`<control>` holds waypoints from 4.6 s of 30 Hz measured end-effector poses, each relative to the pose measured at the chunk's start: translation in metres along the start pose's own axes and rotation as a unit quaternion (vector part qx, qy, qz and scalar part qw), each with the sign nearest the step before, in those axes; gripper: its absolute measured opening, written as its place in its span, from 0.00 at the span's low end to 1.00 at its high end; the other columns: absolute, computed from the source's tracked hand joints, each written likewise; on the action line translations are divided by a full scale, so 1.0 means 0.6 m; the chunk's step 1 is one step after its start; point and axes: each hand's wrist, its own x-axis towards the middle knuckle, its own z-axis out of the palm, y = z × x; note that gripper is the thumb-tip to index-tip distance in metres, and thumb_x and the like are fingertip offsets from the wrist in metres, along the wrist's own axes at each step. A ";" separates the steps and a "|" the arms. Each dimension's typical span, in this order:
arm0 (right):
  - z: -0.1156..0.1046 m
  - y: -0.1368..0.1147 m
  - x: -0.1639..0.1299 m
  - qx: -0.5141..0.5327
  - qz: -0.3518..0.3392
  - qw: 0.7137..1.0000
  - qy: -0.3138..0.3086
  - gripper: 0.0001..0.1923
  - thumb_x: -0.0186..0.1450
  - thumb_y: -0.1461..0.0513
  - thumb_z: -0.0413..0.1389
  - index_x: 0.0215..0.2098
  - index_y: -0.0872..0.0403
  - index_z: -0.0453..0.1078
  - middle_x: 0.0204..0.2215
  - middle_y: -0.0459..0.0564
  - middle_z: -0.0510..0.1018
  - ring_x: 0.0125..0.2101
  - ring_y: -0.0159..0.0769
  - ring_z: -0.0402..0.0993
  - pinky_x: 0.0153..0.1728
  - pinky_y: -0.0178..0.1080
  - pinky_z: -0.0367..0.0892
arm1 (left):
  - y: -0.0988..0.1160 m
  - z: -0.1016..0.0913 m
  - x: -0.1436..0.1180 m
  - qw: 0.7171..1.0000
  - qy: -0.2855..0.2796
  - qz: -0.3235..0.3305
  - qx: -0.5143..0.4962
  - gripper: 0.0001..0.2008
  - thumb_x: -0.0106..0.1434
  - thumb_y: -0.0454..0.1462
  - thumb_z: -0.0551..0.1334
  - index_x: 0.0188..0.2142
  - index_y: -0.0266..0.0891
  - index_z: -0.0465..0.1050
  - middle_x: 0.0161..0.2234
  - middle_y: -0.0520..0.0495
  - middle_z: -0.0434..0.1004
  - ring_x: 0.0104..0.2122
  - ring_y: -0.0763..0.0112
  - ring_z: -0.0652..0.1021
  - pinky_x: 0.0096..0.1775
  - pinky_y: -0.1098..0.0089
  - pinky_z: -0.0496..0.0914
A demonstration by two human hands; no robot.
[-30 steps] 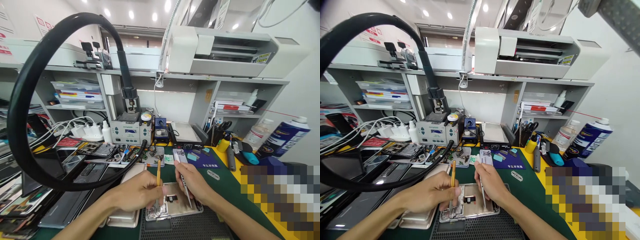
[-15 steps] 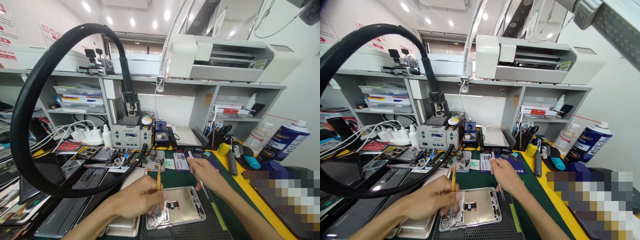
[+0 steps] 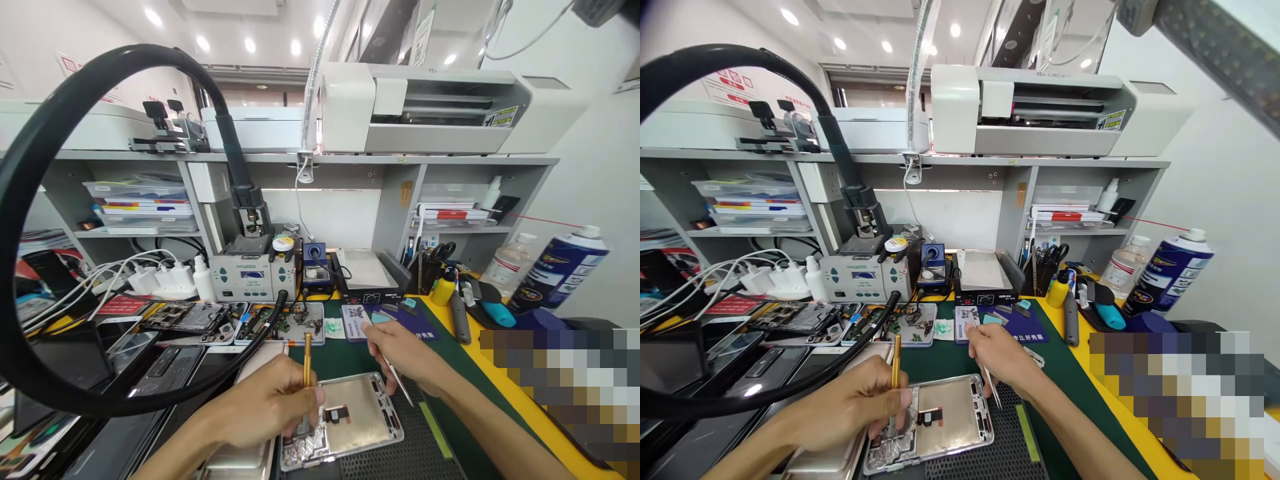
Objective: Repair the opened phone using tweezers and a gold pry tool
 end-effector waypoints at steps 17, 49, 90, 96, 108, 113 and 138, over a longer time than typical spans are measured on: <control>0.006 0.003 0.007 -0.002 -0.078 0.994 0.075 0.26 0.80 0.51 0.45 0.24 0.51 0.60 0.13 0.36 0.58 0.15 0.26 0.54 0.20 0.33 0.50 | 0.010 0.021 0.002 0.999 0.021 -0.006 -0.037 0.30 0.68 0.62 0.61 0.31 0.37 0.76 0.18 0.54 0.69 0.20 0.71 0.69 0.26 0.71 0.65; 0.045 0.011 0.003 0.029 -0.121 0.992 0.009 0.27 0.74 0.47 0.50 0.21 0.50 0.55 0.15 0.36 0.54 0.16 0.27 0.49 0.20 0.35 0.47 | 0.007 0.058 0.015 0.997 0.081 0.011 0.011 0.26 0.71 0.54 0.57 0.25 0.39 0.70 0.17 0.49 0.75 0.16 0.76 0.68 0.20 0.77 0.59; 0.045 0.010 -0.003 0.027 -0.150 0.988 -0.005 0.29 0.76 0.45 0.50 0.22 0.49 0.51 0.16 0.35 0.51 0.16 0.26 0.48 0.19 0.34 0.47 | 0.004 0.067 0.005 0.956 0.098 0.185 0.207 0.21 0.79 0.42 0.55 0.27 0.42 0.59 0.22 0.57 0.60 0.22 0.73 0.62 0.29 0.66 0.56; 0.034 -0.007 -0.039 0.040 -0.151 0.985 -0.073 0.28 0.78 0.42 0.44 0.27 0.49 0.58 0.12 0.38 0.64 0.10 0.29 0.60 0.14 0.32 0.55 | 0.005 0.067 0.003 0.950 0.101 0.202 0.214 0.18 0.78 0.40 0.55 0.28 0.42 0.61 0.23 0.56 0.62 0.23 0.72 0.63 0.30 0.66 0.57; 0.013 -0.043 -0.090 0.226 -0.227 0.946 -0.048 0.25 0.70 0.59 0.60 0.65 0.47 0.68 0.33 0.41 0.79 0.13 0.24 0.63 0.11 0.29 0.56 | 0.002 0.065 0.005 0.939 0.112 0.222 0.236 0.23 0.79 0.42 0.58 0.25 0.40 0.65 0.19 0.60 0.61 0.19 0.75 0.65 0.27 0.71 0.62; -0.024 -0.042 -0.077 0.333 -0.189 0.924 -0.020 0.14 0.66 0.62 0.52 0.45 0.56 0.76 0.26 0.48 0.82 0.22 0.35 0.82 0.23 0.34 0.77 | 0.002 0.066 0.006 0.938 0.123 0.209 0.246 0.24 0.78 0.44 0.60 0.24 0.40 0.64 0.19 0.61 0.58 0.18 0.76 0.63 0.25 0.72 0.63; 0.101 -0.101 -0.098 0.035 -0.462 0.863 0.203 0.29 0.79 0.40 0.40 0.31 0.49 0.63 0.21 0.40 0.58 0.20 0.31 0.55 0.23 0.38 0.53 | -0.009 0.071 0.011 0.927 0.147 0.236 0.254 0.22 0.77 0.40 0.62 0.24 0.40 0.63 0.20 0.61 0.58 0.18 0.77 0.62 0.25 0.73 0.63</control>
